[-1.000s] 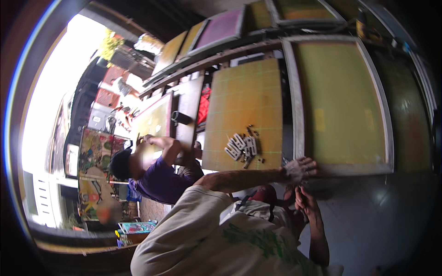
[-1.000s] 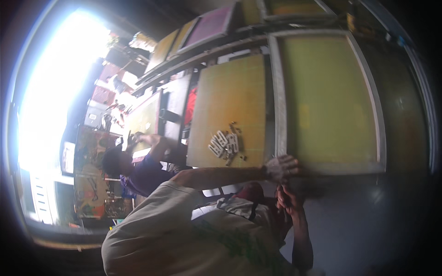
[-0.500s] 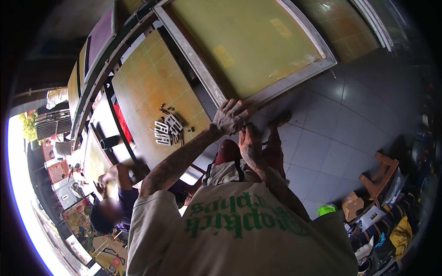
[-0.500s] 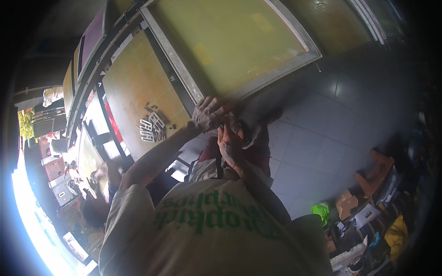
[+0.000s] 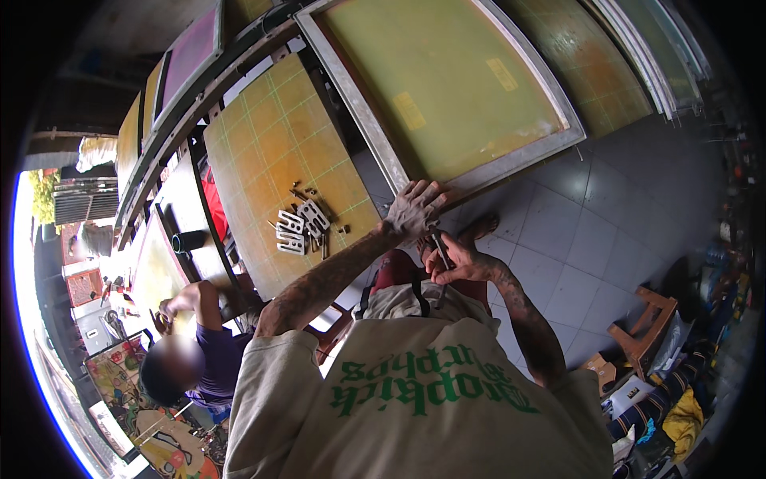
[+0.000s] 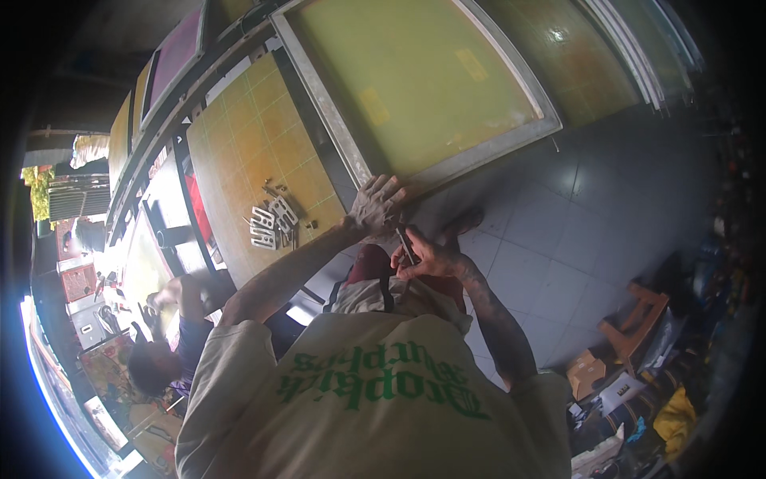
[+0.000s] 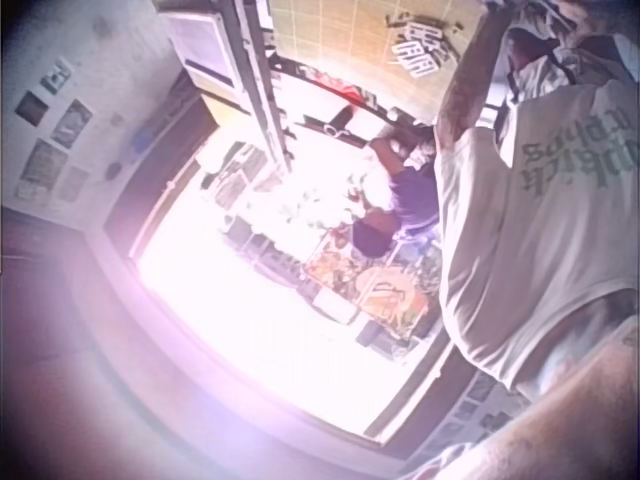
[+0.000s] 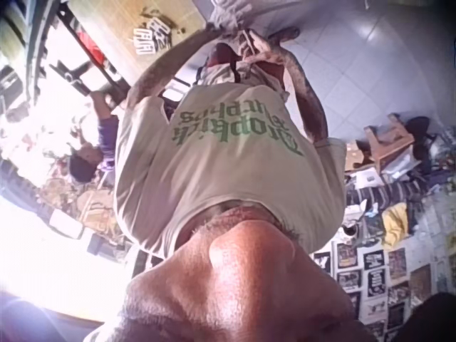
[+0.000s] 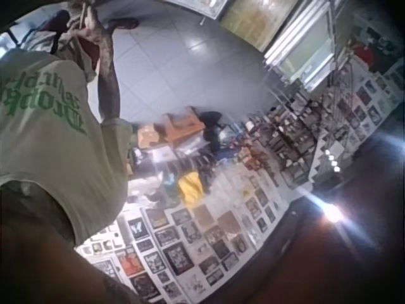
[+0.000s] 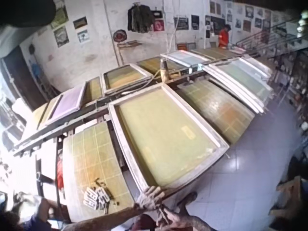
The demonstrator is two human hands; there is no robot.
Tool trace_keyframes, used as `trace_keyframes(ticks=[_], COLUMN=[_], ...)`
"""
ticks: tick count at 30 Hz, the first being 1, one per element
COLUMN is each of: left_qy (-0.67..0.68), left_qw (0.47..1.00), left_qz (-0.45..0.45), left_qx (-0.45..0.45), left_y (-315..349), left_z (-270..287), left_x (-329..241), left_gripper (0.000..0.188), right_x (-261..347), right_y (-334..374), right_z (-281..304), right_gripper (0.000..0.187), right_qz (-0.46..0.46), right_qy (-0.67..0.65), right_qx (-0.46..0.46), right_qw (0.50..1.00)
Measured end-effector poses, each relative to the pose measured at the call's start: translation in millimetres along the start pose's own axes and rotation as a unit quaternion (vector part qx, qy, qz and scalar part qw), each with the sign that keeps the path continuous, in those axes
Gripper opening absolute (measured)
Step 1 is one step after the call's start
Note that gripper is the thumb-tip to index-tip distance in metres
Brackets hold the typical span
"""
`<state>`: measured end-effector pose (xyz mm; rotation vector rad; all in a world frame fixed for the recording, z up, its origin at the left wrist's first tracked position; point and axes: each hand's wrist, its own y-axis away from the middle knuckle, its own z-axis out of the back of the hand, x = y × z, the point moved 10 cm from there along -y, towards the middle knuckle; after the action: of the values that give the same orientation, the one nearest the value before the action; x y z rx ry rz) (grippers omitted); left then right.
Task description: The person uses a T-handle wrench to tighten bolts on the corners of a rectangular frame resting on a workbench. They systematically move around the frame, securing each corner while another person works in the background.
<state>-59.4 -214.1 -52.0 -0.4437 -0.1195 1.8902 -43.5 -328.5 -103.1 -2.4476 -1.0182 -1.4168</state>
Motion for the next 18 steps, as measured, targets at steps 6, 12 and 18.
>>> trace_keyframes(ticks=[6,12,18], left_qy=[0.043,0.051,0.053], left_qw=[0.999,0.996,0.998], left_qz=[0.008,-0.045,-0.013], left_qx=[0.005,-0.053,-0.043], left_y=[-3.8,-4.8,-7.8], left_z=[6.8,25.5,23.3], left_x=[-1.6,-10.5,-7.8], left_gripper=[0.062,0.060,0.062], right_x=[4.8,11.2,54.7], right_y=[4.1,7.7,15.7], right_z=[-3.1,4.6,-13.8], right_gripper=[0.091,0.099,0.102], right_qz=[-0.058,-0.149,-0.069], right_qy=[0.090,0.309,0.642], right_qx=[0.025,-0.051,-0.244], right_qw=[0.994,0.938,0.724])
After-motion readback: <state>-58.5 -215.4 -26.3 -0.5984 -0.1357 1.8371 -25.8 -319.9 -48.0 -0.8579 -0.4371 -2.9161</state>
